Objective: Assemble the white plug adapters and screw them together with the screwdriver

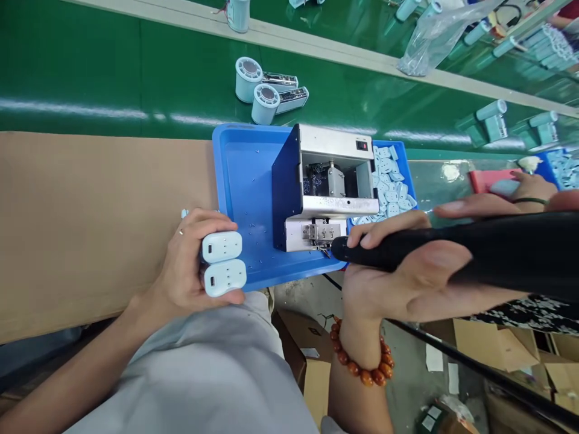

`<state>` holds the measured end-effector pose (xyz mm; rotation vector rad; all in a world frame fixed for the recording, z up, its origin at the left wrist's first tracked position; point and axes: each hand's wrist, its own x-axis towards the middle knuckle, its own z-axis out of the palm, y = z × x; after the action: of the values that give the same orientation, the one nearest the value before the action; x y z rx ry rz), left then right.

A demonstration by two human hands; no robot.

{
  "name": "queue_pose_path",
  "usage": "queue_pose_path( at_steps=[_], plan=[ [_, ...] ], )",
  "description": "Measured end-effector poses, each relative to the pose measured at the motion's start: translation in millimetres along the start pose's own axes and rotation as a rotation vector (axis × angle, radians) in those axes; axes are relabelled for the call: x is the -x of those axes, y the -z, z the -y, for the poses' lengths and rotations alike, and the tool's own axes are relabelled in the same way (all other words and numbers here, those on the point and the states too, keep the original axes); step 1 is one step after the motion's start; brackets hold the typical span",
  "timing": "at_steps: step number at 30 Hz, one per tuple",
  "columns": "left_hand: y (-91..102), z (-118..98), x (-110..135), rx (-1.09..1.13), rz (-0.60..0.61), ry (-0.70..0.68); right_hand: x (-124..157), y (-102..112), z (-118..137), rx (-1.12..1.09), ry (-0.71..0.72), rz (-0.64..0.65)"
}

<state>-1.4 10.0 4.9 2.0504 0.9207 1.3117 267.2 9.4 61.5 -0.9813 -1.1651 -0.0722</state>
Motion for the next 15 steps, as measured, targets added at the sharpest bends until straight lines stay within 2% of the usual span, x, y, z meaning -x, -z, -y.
queue_pose_path(
  at_steps=[2,5,8,10,13,15],
  plan=[
    [0.9,-0.3,-0.9,0.000,0.005,0.005,2.3,-7.5,-6.0,-0.084,0.122,0.016],
    [2.2,-0.4,-1.7,0.003,0.017,0.010,4.1,-14.1,-10.3,-0.088,0.094,0.064],
    [2.2,0.1,-2.0,-0.010,0.015,0.003,4.1,-16.5,-13.2,-0.121,0.171,0.070],
    [1.3,0.5,-2.3,-0.025,0.010,0.002,3.1,-13.6,-12.3,-0.070,0.100,0.058],
    [-0.8,0.6,-2.9,-0.042,0.000,-0.004,0.7,0.6,-3.5,0.074,-0.150,0.117],
    [-2.2,0.4,-3.2,-0.039,-0.008,-0.007,-0.2,13.2,5.8,0.116,-0.232,0.138]
  ],
)
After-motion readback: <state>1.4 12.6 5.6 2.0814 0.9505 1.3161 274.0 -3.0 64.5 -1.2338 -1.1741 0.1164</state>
